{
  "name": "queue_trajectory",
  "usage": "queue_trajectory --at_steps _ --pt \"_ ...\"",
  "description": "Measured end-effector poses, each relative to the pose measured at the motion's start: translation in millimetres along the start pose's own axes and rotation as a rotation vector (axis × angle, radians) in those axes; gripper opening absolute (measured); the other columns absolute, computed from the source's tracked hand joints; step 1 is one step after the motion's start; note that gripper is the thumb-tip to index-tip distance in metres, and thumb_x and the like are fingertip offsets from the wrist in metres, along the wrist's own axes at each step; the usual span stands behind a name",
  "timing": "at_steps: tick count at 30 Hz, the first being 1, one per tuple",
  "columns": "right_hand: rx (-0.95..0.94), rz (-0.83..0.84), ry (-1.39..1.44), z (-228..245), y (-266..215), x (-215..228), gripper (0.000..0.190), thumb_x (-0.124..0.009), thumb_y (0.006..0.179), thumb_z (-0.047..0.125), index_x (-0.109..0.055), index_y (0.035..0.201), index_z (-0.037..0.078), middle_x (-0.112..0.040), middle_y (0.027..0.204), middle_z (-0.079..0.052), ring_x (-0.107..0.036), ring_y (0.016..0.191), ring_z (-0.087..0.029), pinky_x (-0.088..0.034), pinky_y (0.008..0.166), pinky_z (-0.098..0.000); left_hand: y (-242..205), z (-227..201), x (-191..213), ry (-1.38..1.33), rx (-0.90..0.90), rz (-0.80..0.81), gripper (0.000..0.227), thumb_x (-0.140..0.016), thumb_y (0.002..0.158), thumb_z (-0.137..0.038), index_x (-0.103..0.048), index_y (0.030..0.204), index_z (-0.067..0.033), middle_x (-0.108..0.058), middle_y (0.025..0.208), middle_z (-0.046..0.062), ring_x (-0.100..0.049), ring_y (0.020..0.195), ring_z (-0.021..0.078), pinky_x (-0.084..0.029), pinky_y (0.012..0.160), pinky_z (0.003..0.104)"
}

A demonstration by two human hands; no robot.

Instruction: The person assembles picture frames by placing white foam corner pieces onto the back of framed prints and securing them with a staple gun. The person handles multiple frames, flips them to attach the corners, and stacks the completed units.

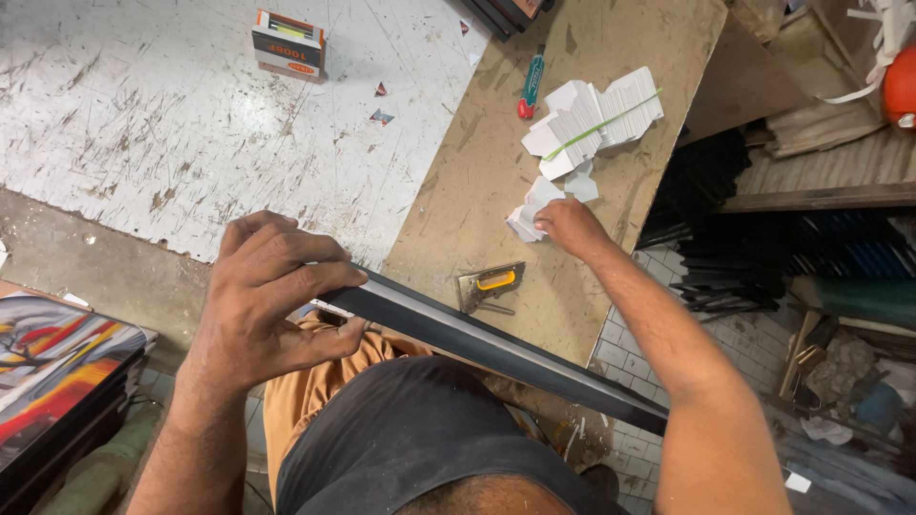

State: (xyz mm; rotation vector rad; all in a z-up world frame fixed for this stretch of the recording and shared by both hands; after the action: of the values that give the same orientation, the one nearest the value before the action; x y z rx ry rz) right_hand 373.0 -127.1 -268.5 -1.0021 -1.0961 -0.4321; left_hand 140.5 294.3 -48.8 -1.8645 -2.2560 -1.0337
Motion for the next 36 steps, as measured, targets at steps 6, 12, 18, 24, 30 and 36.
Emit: queue_trajectory --at_steps 6,12,18,24,30,36 --pt "-0.128 -0.089 -0.053 19.6 -18.2 56.2 0.015 -0.066 0.098 0.017 -0.075 0.105 0.008 -0.074 0.099 -0.017 -0.070 0.092 -0.038 -0.055 0.081 -0.0465 7.5 -2.0 3.2 -0.069 -0.029 0.014 0.032 -0.087 0.069 -0.026 -0.075 0.096 -0.0151 -0.070 0.102 0.000 -0.066 0.097 0.0204 -0.046 0.098 0.043" --pt "-0.214 -0.346 0.751 99.1 -92.8 182.8 0.015 -0.065 0.102 0.007 -0.069 0.113 -0.004 -0.074 0.098 -0.015 -0.074 0.083 -0.019 -0.063 0.077 -0.0322 -1.4 18.9 -6.4 -0.385 -0.084 0.019 0.043 -0.087 0.077 -0.024 -0.070 0.114 -0.0109 -0.064 0.118 0.012 -0.066 0.099 0.0178 -0.058 0.083 0.033" --pt "0.048 -0.556 1.210 241.4 -163.8 234.3 0.016 -0.071 0.101 -0.003 -0.063 0.113 -0.010 -0.073 0.103 -0.021 -0.075 0.090 -0.022 -0.064 0.084 -0.0360 -8.2 63.6 -20.8 -0.579 -0.117 -0.271 0.059 -0.095 0.078 -0.030 -0.065 0.125 -0.0095 -0.070 0.114 0.006 -0.069 0.103 0.0148 -0.060 0.083 0.028" --pt "-0.008 -0.648 0.577 348.2 -151.8 229.8 0.023 -0.079 0.087 -0.002 -0.067 0.105 -0.010 -0.074 0.098 -0.022 -0.074 0.082 -0.023 -0.058 0.068 -0.0346 -21.2 76.9 -35.0 -0.654 -0.102 -0.325 0.074 -0.097 0.073 -0.035 -0.062 0.131 -0.0041 -0.073 0.116 0.009 -0.068 0.100 0.0162 -0.057 0.084 0.030" --pt "0.142 -0.662 0.119 424.6 -120.2 219.9 0.019 -0.081 0.088 -0.002 -0.065 0.096 -0.005 -0.075 0.100 -0.019 -0.076 0.101 -0.027 -0.058 0.108 -0.0506 -36.5 84.2 -35.0 -0.811 -0.089 -0.342 0.083 -0.090 0.084 -0.026 -0.042 0.148 -0.0038 -0.065 0.126 0.014 -0.069 0.108 0.0196 -0.056 0.092 0.033" --pt "0.032 -0.652 0.067 431.7 -118.7 212.9 0.020 -0.082 0.088 -0.002 -0.068 0.102 -0.007 -0.076 0.107 -0.021 -0.073 0.088 -0.019 -0.058 0.078 -0.0330 -40.2 85.8 -44.2 -1.034 -0.160 -0.365 0.076 -0.078 0.105 -0.013 -0.025 0.157 -0.0231 -0.064 0.126 0.008 -0.068 0.110 0.0158 -0.058 0.091 0.025"
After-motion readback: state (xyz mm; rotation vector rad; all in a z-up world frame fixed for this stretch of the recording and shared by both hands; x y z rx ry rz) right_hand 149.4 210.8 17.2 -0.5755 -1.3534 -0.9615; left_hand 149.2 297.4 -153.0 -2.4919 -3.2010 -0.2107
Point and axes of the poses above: each hand's wrist, its own y-axis towards the middle knuckle, its own x-axis out of the back of the hand, z = x × y, the point moved 10 cm from there along y, towards the middle knuckle
